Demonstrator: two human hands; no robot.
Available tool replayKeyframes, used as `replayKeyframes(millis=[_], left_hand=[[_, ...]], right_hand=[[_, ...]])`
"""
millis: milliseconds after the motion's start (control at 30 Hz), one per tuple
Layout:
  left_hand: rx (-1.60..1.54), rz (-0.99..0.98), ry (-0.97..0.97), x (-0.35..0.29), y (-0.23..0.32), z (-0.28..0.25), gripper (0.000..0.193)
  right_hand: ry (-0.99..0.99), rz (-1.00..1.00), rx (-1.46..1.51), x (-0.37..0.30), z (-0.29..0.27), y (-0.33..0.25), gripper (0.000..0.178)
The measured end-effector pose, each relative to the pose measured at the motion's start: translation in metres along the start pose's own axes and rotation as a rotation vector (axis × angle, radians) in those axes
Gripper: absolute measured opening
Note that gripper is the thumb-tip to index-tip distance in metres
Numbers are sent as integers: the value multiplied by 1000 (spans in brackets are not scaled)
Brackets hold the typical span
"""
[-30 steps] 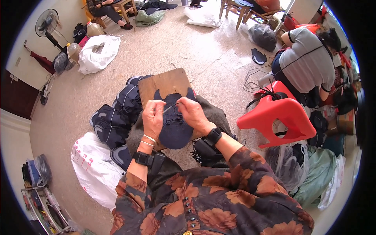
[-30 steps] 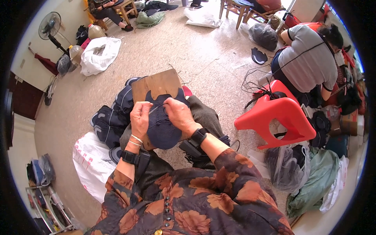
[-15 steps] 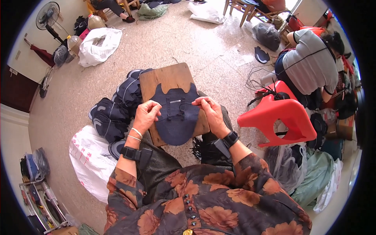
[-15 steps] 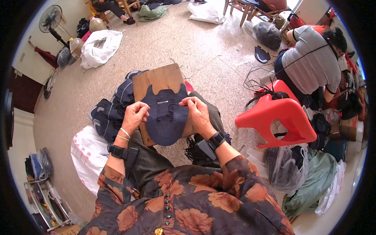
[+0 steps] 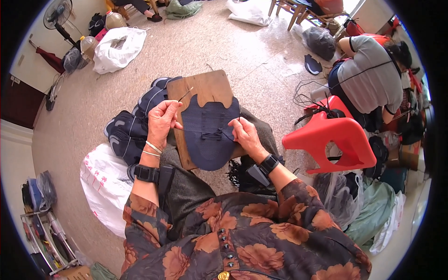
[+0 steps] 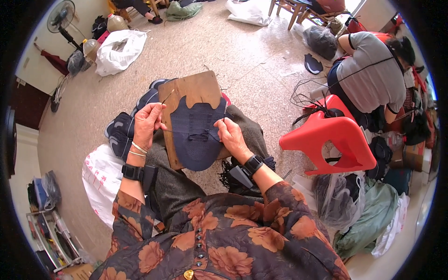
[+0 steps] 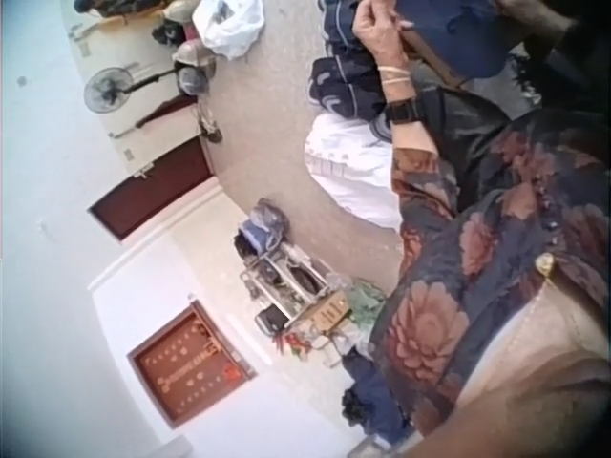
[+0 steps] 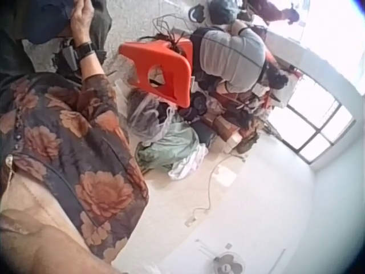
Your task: Manually threading laces through the eyelets of shoe upper components while using a wooden board for stability.
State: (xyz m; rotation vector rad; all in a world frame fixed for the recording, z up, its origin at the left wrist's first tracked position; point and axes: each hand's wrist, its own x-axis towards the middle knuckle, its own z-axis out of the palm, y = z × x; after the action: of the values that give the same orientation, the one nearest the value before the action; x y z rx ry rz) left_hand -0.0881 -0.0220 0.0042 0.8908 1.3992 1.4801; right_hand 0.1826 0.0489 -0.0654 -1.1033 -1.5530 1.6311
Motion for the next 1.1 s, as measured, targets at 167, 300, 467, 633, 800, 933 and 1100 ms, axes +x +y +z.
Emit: replayKeyframes(millis=[167, 300, 467, 633, 800, 933, 1100], left_hand=[[370, 172, -51, 3, -11, 1, 16], [872, 231, -180, -5, -40, 1, 13], [1047, 331, -187, -10, -62, 2, 12], [1044, 438, -198, -10, -64, 11, 9], [1060, 424, -168, -13, -63, 12, 9], [1138, 400, -190, -12, -60, 3, 10], [1218, 445, -263, -5, -61, 3, 9]], right_hand=[[-14, -50, -199, 6, -1, 1, 31], [48, -253, -444, 5, 10, -17, 22], [2, -542, -397, 7, 31, -29, 18], [-159, -376, -350, 14, 39, 1, 17], [-170, -325, -304, 15, 39, 3, 22], [-201, -242, -252, 14, 35, -2, 19], [-203, -278, -279, 15, 35, -1, 20]])
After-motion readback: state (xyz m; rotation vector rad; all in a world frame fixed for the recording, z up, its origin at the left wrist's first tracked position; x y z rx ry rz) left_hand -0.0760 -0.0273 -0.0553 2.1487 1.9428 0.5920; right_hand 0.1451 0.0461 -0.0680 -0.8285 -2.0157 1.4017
